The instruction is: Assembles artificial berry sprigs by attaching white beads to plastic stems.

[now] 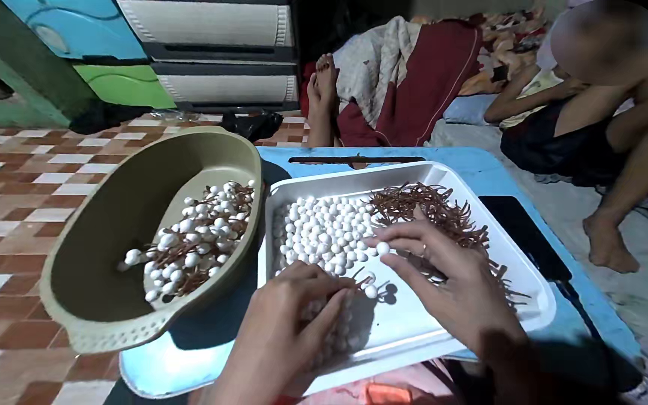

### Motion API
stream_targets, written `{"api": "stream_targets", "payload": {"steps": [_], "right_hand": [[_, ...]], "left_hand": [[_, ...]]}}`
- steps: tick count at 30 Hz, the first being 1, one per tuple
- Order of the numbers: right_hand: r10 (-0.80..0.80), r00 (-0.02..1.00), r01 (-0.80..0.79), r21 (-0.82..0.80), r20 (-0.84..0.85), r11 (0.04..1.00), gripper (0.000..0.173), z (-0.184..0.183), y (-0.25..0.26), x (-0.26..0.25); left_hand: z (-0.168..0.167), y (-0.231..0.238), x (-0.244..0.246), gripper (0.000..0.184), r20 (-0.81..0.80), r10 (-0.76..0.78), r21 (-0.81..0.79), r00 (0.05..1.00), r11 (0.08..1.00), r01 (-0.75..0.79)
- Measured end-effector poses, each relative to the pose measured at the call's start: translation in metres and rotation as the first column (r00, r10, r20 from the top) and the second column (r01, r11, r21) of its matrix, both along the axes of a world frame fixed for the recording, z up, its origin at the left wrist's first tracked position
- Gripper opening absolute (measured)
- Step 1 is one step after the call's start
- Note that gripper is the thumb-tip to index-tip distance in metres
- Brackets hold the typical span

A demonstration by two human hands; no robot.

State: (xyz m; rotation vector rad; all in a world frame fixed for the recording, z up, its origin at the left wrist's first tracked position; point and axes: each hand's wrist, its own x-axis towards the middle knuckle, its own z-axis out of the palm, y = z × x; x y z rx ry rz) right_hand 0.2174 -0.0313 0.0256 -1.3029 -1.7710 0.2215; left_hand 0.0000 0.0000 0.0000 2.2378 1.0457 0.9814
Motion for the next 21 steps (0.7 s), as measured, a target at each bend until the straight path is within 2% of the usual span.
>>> {"api": "stream_targets", "payload": {"steps": [3, 7, 11, 21], "right_hand": [[0.016, 0.999, -0.018, -0.083, -0.031, 0.996, 0.018, -0.0029, -0.0015, 0.0038], [0.041, 0.998, -0.035, -0.114, 0.052, 0.993, 0.021, -0.0033, 0.0003, 0.0016], [0.038, 0.998, -0.028, -0.178, 0.054, 0.984, 0.022, -0.0019, -0.0016, 0.0023], [-0.04, 0.983, -0.022, -0.336, -0.177, 0.942, 0.01, 0.0028, -0.0051, 0.0039]], "left_hand": [[-0.0011, 0.0003, 0.0, 0.026, 0.016, 0.02, 0.0, 1.0, 1.0, -0.02], [-0.0015, 0.0016, -0.0003, 0.027, 0.006, 0.006, 0.004, 1.0, 1.0, -0.006], [-0.0018, 0.0019, -0.0007, 0.028, -0.014, -0.015, 0.001, 1.0, 1.0, 0.015], [-0.0004, 0.0024, -0.0012, 0.027, -0.008, -0.037, 0.005, 0.999, 0.999, 0.037]]}}
